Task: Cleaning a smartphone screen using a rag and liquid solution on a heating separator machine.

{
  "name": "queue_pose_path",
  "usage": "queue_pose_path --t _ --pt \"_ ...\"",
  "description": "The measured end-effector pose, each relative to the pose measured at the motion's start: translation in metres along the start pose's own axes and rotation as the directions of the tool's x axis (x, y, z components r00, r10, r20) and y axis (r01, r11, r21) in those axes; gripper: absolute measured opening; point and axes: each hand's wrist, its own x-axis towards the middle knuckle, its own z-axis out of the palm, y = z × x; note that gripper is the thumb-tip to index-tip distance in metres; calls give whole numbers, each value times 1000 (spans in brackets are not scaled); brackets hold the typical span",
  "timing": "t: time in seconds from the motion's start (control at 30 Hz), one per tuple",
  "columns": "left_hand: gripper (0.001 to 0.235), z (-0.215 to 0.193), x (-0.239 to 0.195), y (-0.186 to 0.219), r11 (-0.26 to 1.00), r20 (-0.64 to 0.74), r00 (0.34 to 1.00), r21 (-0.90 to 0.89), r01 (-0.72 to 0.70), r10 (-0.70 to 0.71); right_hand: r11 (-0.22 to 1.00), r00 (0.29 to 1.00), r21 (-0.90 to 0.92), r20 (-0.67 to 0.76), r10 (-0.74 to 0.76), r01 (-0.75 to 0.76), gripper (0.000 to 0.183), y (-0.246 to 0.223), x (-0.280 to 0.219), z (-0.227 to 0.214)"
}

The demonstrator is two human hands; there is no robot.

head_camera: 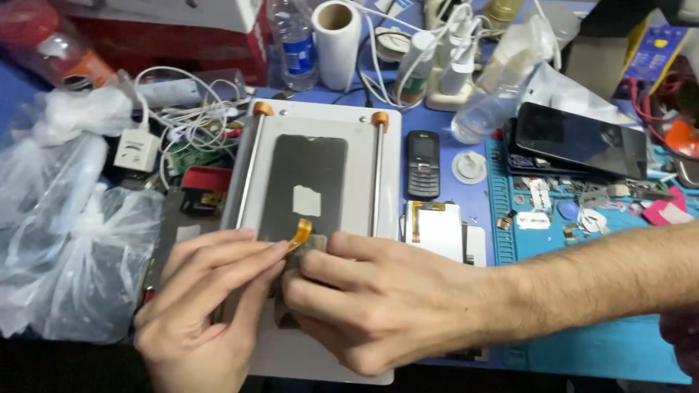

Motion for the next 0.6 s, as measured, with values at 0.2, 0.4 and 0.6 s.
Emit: queue_pose_path --t 0.2,0.4,0.6 --pt "24 -1 0 -6 997 18 999 64 38 -39 996 994 93 -107 -3 13 27 2 2 2" --pt "24 -2 0 -4 988 42 996 137 67 -74 992 988 129 -150 27 -7 19 4 -5 14" --pt "24 -3 -2 -8 988 41 995 130 84 -90 983 990 176 -141 -26 51 18 12 -3 2"
